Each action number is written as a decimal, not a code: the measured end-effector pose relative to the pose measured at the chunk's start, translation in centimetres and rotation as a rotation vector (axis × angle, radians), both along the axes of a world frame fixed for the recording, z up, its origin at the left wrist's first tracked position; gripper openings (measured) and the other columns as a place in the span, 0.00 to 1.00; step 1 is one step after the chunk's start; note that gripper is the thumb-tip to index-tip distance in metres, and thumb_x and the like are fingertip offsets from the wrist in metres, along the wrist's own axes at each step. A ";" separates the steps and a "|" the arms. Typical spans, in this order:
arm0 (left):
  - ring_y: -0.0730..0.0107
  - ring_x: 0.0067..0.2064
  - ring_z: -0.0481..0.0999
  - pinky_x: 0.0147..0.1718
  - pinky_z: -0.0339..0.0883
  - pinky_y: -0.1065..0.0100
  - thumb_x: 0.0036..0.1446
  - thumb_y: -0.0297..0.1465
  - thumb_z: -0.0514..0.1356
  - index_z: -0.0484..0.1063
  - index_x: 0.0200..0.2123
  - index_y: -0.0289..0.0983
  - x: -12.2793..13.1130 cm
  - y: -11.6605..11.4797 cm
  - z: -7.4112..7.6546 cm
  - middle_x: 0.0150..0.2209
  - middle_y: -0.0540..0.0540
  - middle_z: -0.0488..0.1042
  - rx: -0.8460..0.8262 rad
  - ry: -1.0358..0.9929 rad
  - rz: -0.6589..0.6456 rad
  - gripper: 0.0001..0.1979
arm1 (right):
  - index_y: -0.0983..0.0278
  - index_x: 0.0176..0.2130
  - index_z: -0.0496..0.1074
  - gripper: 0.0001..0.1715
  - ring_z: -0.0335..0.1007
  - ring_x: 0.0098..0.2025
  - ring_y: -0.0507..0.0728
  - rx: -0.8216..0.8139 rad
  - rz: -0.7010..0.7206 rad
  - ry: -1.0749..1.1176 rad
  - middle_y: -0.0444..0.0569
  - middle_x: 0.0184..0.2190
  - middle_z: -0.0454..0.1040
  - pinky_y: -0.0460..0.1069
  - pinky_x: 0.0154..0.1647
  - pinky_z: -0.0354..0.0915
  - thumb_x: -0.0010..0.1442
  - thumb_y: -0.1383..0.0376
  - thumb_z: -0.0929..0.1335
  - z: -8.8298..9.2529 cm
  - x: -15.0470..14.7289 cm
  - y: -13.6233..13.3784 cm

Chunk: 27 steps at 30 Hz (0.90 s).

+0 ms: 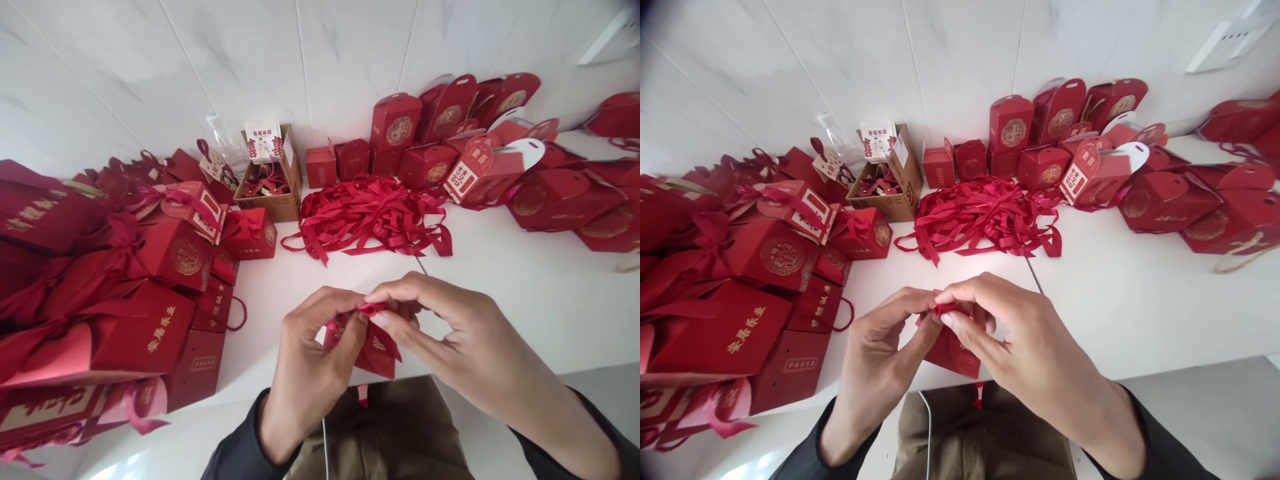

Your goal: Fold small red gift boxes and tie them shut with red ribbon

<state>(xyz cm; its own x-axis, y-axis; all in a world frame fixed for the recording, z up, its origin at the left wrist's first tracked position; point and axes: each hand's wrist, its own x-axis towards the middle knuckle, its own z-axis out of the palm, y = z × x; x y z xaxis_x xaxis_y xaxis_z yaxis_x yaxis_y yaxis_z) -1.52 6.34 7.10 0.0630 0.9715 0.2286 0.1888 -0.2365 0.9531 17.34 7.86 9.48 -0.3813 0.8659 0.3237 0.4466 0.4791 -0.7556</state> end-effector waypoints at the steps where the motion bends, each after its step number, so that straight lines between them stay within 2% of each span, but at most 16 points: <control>1: 0.70 0.41 0.80 0.41 0.73 0.70 0.64 0.24 0.62 0.83 0.43 0.41 -0.1 0.0 0.0 0.39 0.48 0.81 0.014 0.020 0.006 0.10 | 0.54 0.47 0.75 0.07 0.78 0.38 0.49 0.012 -0.010 0.004 0.37 0.40 0.80 0.42 0.39 0.70 0.72 0.67 0.68 0.0 -0.1 0.1; 4: 0.70 0.41 0.78 0.43 0.73 0.68 0.64 0.23 0.60 0.79 0.50 0.39 -0.4 0.0 -0.1 0.42 0.46 0.78 0.059 0.091 0.050 0.14 | 0.55 0.45 0.74 0.07 0.77 0.37 0.49 0.026 -0.034 -0.005 0.37 0.38 0.79 0.43 0.37 0.70 0.71 0.68 0.68 -0.1 -0.1 0.2; 7: 0.70 0.41 0.76 0.43 0.72 0.68 0.62 0.26 0.63 0.76 0.56 0.39 -0.6 0.1 0.0 0.45 0.46 0.77 0.068 0.171 -0.016 0.19 | 0.55 0.45 0.74 0.08 0.77 0.37 0.49 0.024 -0.020 -0.009 0.37 0.38 0.79 0.42 0.36 0.70 0.71 0.68 0.68 -0.2 0.1 0.2; 11: 0.72 0.37 0.75 0.38 0.70 0.70 0.66 0.29 0.62 0.81 0.43 0.38 -0.8 0.5 0.1 0.40 0.46 0.79 -0.003 0.163 -0.076 0.07 | 0.55 0.45 0.74 0.07 0.77 0.36 0.49 0.018 -0.025 -0.006 0.37 0.38 0.78 0.43 0.36 0.70 0.71 0.68 0.68 -0.2 0.2 0.4; 15: 0.71 0.33 0.74 0.34 0.69 0.70 0.67 0.35 0.63 0.82 0.40 0.38 -1.0 0.9 -0.1 0.34 0.47 0.80 -0.177 -0.021 -0.091 0.09 | 0.55 0.45 0.75 0.04 0.76 0.34 0.51 -0.001 -0.056 -0.026 0.38 0.38 0.80 0.44 0.35 0.70 0.71 0.65 0.69 -0.1 0.1 0.5; 18: 0.75 0.25 0.68 0.26 0.64 0.71 0.66 0.41 0.64 0.78 0.36 0.36 -0.9 1.2 -0.3 0.29 0.48 0.78 -0.349 -0.222 -0.132 0.13 | 0.55 0.46 0.74 0.03 0.78 0.34 0.53 -0.042 -0.089 -0.025 0.39 0.37 0.81 0.45 0.34 0.71 0.71 0.62 0.70 0.1 0.1 0.4; 21: 0.78 0.21 0.63 0.22 0.59 0.72 0.64 0.45 0.66 0.75 0.32 0.36 -0.5 1.1 -0.4 0.23 0.52 0.73 -0.462 -0.370 -0.109 0.17 | 0.54 0.43 0.74 0.01 0.76 0.31 0.53 -0.058 -0.067 -0.022 0.39 0.35 0.80 0.46 0.33 0.72 0.71 0.61 0.71 0.4 0.2 0.5; 27: 0.79 0.19 0.60 0.20 0.55 0.72 0.64 0.46 0.65 0.75 0.30 0.36 0.8 0.1 -0.2 0.19 0.54 0.67 -0.496 -0.380 -0.104 0.19 | 0.55 0.41 0.75 0.02 0.78 0.35 0.52 -0.007 0.073 -0.044 0.39 0.36 0.80 0.46 0.38 0.71 0.71 0.63 0.71 0.8 0.7 0.8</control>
